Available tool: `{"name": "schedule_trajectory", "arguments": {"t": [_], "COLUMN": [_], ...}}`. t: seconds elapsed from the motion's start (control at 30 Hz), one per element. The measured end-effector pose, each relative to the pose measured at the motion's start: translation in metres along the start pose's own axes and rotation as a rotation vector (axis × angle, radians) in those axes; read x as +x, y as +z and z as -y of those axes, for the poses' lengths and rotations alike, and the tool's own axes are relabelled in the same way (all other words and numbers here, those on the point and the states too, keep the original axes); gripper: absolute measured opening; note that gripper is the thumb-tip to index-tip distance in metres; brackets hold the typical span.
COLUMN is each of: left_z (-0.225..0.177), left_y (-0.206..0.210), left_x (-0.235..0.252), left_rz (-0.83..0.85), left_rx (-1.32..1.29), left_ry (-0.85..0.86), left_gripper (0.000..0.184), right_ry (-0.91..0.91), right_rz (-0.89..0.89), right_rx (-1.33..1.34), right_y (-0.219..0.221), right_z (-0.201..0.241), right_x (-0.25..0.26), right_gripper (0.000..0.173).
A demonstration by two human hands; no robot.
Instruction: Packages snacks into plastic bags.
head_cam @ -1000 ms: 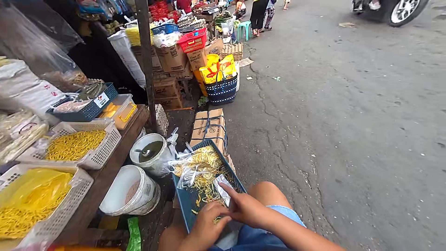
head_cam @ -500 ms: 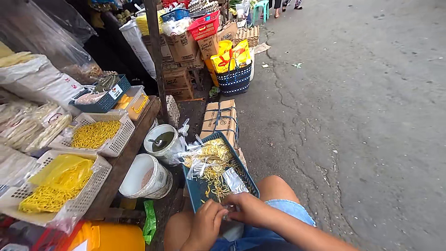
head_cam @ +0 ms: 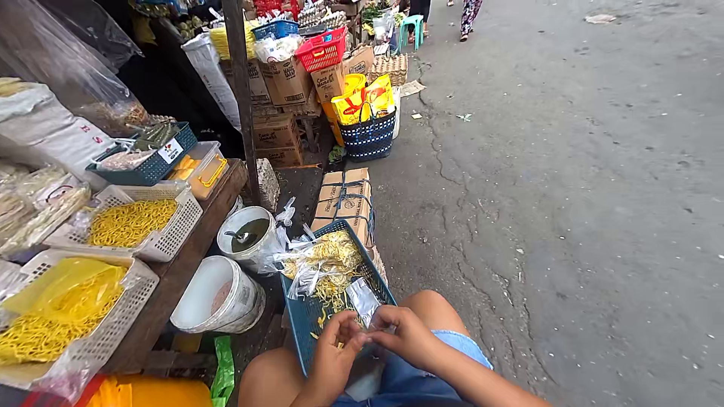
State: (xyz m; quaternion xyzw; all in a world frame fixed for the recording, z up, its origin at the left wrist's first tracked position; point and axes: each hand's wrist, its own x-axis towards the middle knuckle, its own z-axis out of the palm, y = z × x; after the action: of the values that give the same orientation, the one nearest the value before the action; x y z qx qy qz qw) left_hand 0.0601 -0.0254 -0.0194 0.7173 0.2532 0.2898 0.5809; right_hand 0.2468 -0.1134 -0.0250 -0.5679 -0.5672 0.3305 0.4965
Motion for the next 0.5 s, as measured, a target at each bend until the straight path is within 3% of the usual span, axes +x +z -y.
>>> {"name": "schedule_trajectory", "arguments": {"t": [0.07, 0.1, 0.17, 0.23, 0.37, 0.5], "left_z": [0.008, 0.01, 0.011, 0.018, 0.021, 0.016], "left_y": [0.002, 0.003, 0.009, 0.015, 0.009, 0.003], "left_x": [-0.005, -0.009, -0.02, -0.031, -0.041, -0.045], "left_rz": [0.078, 0.107, 0.11, 0.055, -0.009, 0.034], "left_rx": [-0.011, 0.0, 0.039, 0.117, 0.151, 0.203], "left_ry": [-0.003, -0.044, -0.148, -0.147, -0.092, -0.119], "left_gripper": [0.056, 0.057, 0.036, 0.019, 0.009, 0.016], "right_ry": [0.05, 0.07, 0.07, 0.057, 0.013, -0.109], "right_rz": [-0.047, -0.062, -0.054, -0.002, 0.087, 0.115], "right_rx": [0.119, 0.175, 0.242, 0.262, 0.297, 0.295], "right_y": [0.006, 0.011, 0.02, 0.025, 0.029, 0.036], "right_z": [0.001, 0.002, 0.005, 0.01, 0.019, 0.022], "right_x": [-0.003, -0.004, -0.003, 0.001, 0.013, 0.017], "right_gripper": [0.02, 0.018, 0.015, 0.018, 0.016, 0.015]}}
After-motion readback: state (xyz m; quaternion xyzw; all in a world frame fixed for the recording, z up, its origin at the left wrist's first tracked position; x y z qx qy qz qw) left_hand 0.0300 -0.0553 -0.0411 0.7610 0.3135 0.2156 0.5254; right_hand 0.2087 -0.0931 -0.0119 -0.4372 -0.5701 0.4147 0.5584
